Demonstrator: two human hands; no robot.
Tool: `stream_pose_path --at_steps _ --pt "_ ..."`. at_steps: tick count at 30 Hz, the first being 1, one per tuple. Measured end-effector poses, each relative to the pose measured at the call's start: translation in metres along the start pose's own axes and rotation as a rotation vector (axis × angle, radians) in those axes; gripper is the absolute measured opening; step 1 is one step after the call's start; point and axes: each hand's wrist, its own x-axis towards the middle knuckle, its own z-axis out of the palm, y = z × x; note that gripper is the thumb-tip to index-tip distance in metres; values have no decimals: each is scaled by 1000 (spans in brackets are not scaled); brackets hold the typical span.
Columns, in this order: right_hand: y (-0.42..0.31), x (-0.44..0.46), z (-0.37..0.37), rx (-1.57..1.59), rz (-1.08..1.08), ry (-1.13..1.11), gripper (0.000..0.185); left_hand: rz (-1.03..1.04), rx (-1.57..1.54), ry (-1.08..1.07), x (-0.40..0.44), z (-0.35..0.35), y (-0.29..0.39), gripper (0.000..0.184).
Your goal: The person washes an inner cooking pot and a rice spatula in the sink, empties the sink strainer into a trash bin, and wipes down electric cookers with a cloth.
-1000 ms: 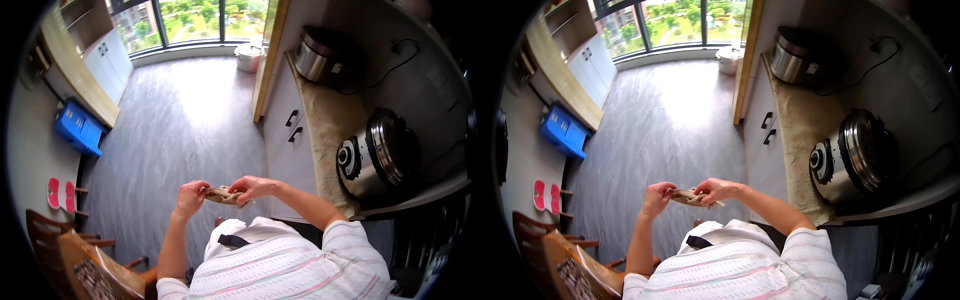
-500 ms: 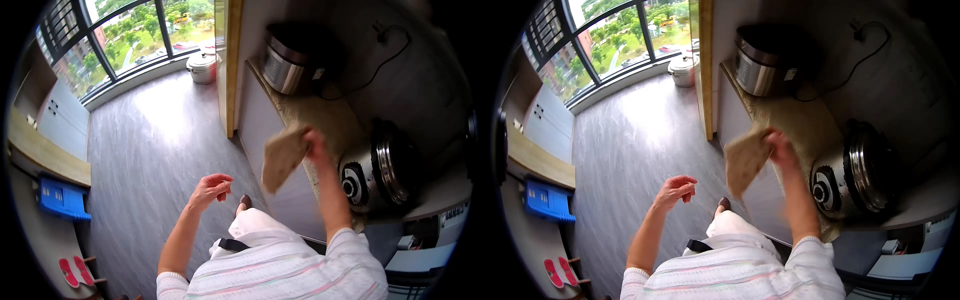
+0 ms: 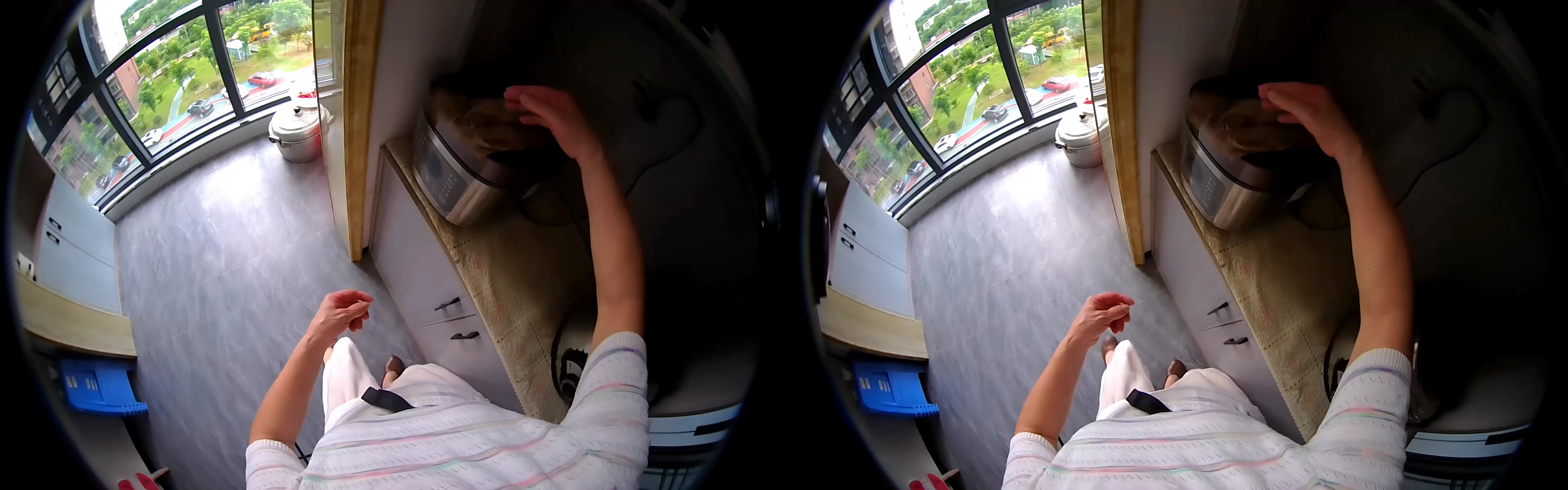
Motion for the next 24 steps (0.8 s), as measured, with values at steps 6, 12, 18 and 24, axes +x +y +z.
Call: stream_pose_path --at_steps 6,12,18,24 --pt "75 46 71 -1146 63 60 65 -18 143 -179 80 -41 53 16" --pt "118 117 35 -819 203 39 54 -32 201 -272 140 -76 122 15" --pt "154 182 -42 -796 321 -59 39 114 363 -299 164 -86 173 13" --pt "88 112 68 -1038 113 -132 46 784 591 -64 210 -22 250 21"
